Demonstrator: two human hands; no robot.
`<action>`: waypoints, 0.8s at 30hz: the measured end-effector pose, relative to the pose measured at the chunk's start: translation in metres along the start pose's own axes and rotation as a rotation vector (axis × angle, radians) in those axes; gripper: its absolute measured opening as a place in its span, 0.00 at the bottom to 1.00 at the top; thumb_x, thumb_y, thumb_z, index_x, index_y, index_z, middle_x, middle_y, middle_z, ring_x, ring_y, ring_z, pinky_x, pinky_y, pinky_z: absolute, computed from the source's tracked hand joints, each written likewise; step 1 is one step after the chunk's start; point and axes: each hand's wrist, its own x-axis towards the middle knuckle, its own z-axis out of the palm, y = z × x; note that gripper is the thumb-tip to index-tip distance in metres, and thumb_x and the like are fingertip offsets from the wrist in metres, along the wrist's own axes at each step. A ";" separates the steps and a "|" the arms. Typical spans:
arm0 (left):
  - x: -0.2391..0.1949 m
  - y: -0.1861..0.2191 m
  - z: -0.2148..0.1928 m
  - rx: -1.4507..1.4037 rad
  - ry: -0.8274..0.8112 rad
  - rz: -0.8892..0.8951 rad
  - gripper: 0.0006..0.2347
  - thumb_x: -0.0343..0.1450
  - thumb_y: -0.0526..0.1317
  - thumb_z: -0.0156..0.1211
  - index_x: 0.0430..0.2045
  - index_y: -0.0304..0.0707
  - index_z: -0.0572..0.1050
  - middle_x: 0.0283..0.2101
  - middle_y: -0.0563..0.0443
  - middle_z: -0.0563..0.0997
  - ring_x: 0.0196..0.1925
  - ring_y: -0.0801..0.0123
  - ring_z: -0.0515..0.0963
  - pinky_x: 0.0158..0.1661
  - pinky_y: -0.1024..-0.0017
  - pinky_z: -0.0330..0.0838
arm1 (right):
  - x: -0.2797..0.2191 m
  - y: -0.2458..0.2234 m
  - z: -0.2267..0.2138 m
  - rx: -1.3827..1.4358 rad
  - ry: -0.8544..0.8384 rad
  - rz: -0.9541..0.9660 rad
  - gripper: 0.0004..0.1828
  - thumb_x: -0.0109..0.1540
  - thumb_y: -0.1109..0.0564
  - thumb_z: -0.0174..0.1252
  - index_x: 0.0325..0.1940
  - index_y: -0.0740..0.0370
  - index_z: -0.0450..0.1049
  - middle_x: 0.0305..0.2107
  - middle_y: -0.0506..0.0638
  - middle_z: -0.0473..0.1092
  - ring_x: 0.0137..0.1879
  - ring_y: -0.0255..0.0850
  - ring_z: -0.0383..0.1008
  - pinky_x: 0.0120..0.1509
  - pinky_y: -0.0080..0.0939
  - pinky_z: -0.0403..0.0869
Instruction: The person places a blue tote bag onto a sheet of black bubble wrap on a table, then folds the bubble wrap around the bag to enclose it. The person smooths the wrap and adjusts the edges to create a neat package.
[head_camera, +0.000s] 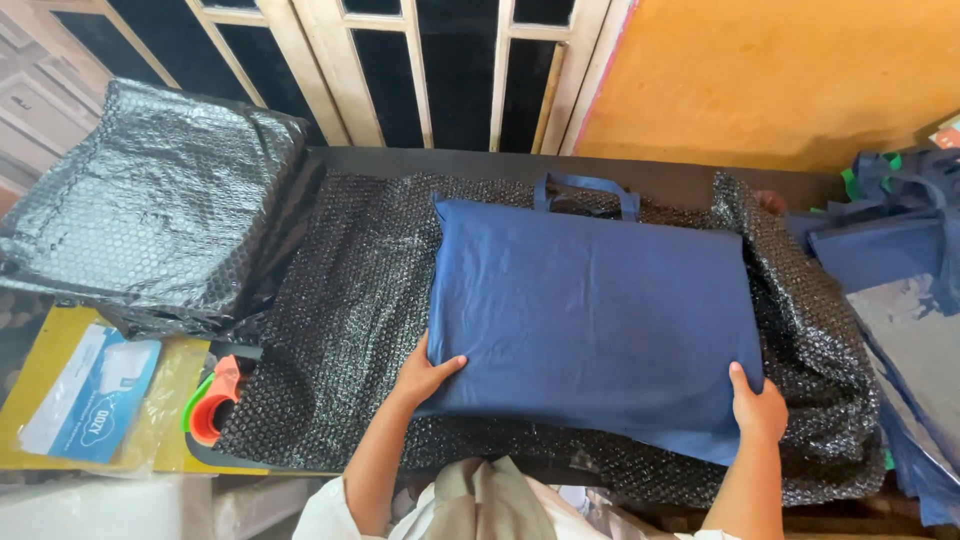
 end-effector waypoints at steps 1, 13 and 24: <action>-0.003 -0.003 -0.003 0.003 -0.004 -0.004 0.44 0.55 0.59 0.70 0.70 0.54 0.61 0.64 0.58 0.76 0.64 0.65 0.77 0.61 0.67 0.69 | 0.001 0.005 0.002 -0.002 -0.002 0.006 0.40 0.66 0.23 0.50 0.56 0.60 0.79 0.48 0.63 0.76 0.54 0.66 0.75 0.56 0.63 0.71; -0.006 -0.024 -0.064 0.141 -0.072 -0.131 0.49 0.56 0.64 0.64 0.75 0.61 0.49 0.70 0.54 0.69 0.70 0.56 0.70 0.67 0.59 0.64 | -0.041 0.000 0.040 0.028 0.045 -0.059 0.33 0.69 0.30 0.49 0.54 0.61 0.78 0.47 0.67 0.76 0.55 0.71 0.72 0.57 0.66 0.69; 0.007 -0.126 -0.203 0.699 0.696 -0.302 0.31 0.68 0.61 0.61 0.61 0.42 0.68 0.59 0.38 0.77 0.62 0.42 0.72 0.47 0.42 0.71 | -0.039 0.001 0.045 0.012 0.050 -0.066 0.35 0.71 0.30 0.47 0.57 0.65 0.75 0.49 0.67 0.74 0.54 0.71 0.73 0.54 0.67 0.69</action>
